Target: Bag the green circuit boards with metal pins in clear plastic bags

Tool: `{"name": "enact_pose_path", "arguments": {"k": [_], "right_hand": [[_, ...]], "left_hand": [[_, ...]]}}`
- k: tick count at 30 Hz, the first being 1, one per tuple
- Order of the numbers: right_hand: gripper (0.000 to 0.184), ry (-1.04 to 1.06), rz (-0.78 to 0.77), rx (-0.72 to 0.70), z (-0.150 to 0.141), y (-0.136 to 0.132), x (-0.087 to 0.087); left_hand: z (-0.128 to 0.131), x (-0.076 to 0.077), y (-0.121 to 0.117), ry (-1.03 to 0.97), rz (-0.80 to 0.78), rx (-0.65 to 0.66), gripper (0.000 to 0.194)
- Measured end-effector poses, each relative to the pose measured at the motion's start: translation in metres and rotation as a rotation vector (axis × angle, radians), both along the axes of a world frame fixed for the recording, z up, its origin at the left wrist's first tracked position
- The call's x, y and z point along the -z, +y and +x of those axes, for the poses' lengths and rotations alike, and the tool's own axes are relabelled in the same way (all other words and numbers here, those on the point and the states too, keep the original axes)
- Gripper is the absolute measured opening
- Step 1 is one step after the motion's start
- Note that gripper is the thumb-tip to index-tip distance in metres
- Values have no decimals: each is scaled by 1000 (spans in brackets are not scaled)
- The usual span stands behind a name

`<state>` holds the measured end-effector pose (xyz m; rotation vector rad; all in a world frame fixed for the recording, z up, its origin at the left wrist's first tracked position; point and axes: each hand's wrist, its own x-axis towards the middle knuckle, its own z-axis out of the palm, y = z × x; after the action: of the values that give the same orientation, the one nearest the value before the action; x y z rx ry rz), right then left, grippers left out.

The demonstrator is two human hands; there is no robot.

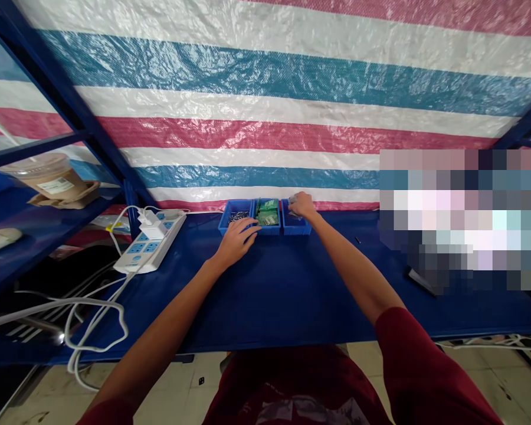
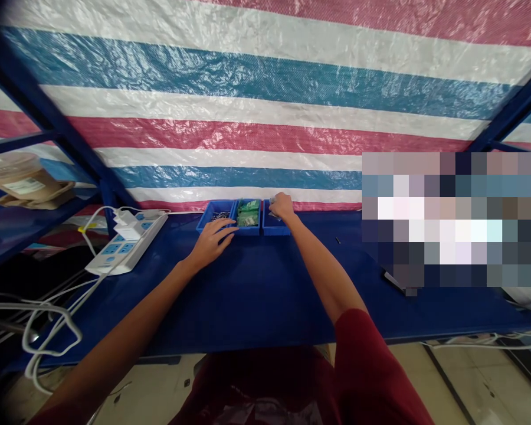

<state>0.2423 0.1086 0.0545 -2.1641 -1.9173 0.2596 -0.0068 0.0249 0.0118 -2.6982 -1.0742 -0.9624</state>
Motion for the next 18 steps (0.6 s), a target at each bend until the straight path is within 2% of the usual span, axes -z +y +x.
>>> {"name": "enact_pose_path", "arguments": {"k": [5, 8, 10, 12, 15, 18], "right_hand": [[25, 297, 188, 9, 6, -21, -30], [26, 481, 269, -97, -8, -52, -32], [23, 567, 231, -210, -26, -75, -19], [19, 580, 186, -336, -43, -94, 2], [14, 483, 178, -493, -61, -108, 34], [27, 328, 231, -667, -66, -113, 52]], "left_hand": [[0, -3, -1, -176, 110, -51, 24], [-1, -6, -4, -308, 200, -118, 22], [-1, -8, -6, -378, 234, -171, 21], [-1, -9, -7, -416, 231, -196, 21], [-1, -8, -9, -417, 190, -142, 22], [0, -6, -10, -382, 152, -65, 22]]}}
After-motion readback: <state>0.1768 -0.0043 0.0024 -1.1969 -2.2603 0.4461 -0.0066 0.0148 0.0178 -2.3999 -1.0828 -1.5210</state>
